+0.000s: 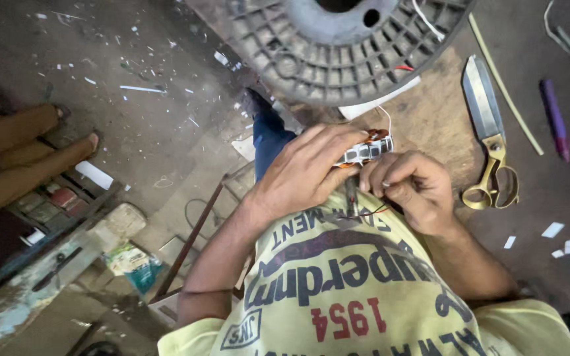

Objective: The person winds white thread around a small electrical component with copper windings, likely a motor stator. They hold the component in their left hand and wrap the thread with their right hand, occasionally adjusting the component's position.

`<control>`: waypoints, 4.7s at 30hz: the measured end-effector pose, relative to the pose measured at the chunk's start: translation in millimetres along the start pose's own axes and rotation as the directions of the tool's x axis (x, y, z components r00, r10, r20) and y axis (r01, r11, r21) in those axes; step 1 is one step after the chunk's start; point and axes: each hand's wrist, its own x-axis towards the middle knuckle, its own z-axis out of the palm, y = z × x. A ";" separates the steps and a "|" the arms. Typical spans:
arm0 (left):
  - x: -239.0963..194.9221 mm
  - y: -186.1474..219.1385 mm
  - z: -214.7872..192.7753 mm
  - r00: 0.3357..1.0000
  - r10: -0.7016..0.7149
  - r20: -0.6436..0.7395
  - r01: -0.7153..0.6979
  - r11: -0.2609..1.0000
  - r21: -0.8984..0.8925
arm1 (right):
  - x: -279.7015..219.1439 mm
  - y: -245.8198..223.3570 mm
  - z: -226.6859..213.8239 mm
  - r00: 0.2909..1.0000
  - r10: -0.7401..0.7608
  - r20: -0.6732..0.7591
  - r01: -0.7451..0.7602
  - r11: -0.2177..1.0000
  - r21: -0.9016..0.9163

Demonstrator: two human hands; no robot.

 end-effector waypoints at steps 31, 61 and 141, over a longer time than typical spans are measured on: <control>-67.7 -72.5 59.4 0.966 0.199 -0.162 -0.247 0.549 -0.798 | -2.7 13.6 -2.3 0.964 -0.215 -0.155 0.229 0.970 0.081; 5.2 4.9 14.8 0.972 0.122 -0.200 -0.141 0.986 -0.084 | -9.5 27.1 10.9 0.941 -0.252 -0.224 0.255 0.967 -0.013; 10.2 -0.8 21.3 0.974 -0.159 -0.164 0.155 0.987 -0.034 | 11.3 16.7 -27.9 0.982 -0.190 -0.017 0.189 0.981 -0.035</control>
